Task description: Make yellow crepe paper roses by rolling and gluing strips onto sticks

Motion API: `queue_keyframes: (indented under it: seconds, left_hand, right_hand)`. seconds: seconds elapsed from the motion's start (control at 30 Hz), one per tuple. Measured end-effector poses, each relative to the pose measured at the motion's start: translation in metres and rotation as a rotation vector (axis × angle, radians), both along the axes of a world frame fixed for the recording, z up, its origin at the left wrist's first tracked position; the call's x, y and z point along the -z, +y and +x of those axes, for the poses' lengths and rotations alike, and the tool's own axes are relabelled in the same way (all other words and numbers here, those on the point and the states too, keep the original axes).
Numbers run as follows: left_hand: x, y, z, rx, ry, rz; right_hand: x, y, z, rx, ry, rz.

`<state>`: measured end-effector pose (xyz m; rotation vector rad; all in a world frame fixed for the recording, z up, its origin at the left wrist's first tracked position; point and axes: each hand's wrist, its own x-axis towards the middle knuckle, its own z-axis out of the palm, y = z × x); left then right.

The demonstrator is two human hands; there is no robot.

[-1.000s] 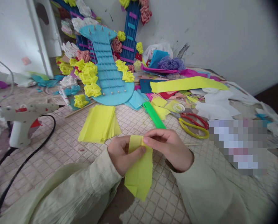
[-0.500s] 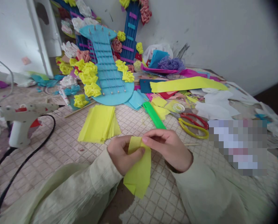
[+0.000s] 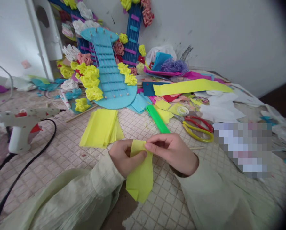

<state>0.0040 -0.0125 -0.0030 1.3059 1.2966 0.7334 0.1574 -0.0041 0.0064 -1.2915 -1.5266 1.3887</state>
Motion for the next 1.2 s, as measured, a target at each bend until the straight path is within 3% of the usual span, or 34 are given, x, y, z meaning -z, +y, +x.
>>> queue_keyframes:
  seconds: [0.17, 0.57, 0.7, 0.8, 0.93, 1.2]
  left_hand:
    - [-0.002, 0.001, -0.001, 0.012, -0.081, -0.038]
    - [-0.004, 0.004, -0.004, 0.0, -0.104, -0.063]
    - [-0.001, 0.002, -0.003, 0.026, -0.097, -0.067]
    - [0.005, 0.001, -0.001, 0.067, -0.029, 0.007]
    - [0.011, 0.001, 0.0, 0.075, 0.089, 0.172]
    - [0.006, 0.003, -0.002, -0.089, -0.217, 0.345]
  right_hand:
    - [0.001, 0.003, 0.005, -0.086, -0.024, -0.067]
    - [0.001, 0.006, 0.009, -0.099, 0.072, -0.162]
    - [0.0, 0.006, 0.007, -0.106, 0.025, -0.1]
    - [0.0, 0.004, 0.004, -0.098, -0.023, 0.004]
    - [0.001, 0.006, 0.003, -0.083, -0.037, 0.006]
    - [0.002, 0.008, 0.005, -0.055, 0.069, -0.143]
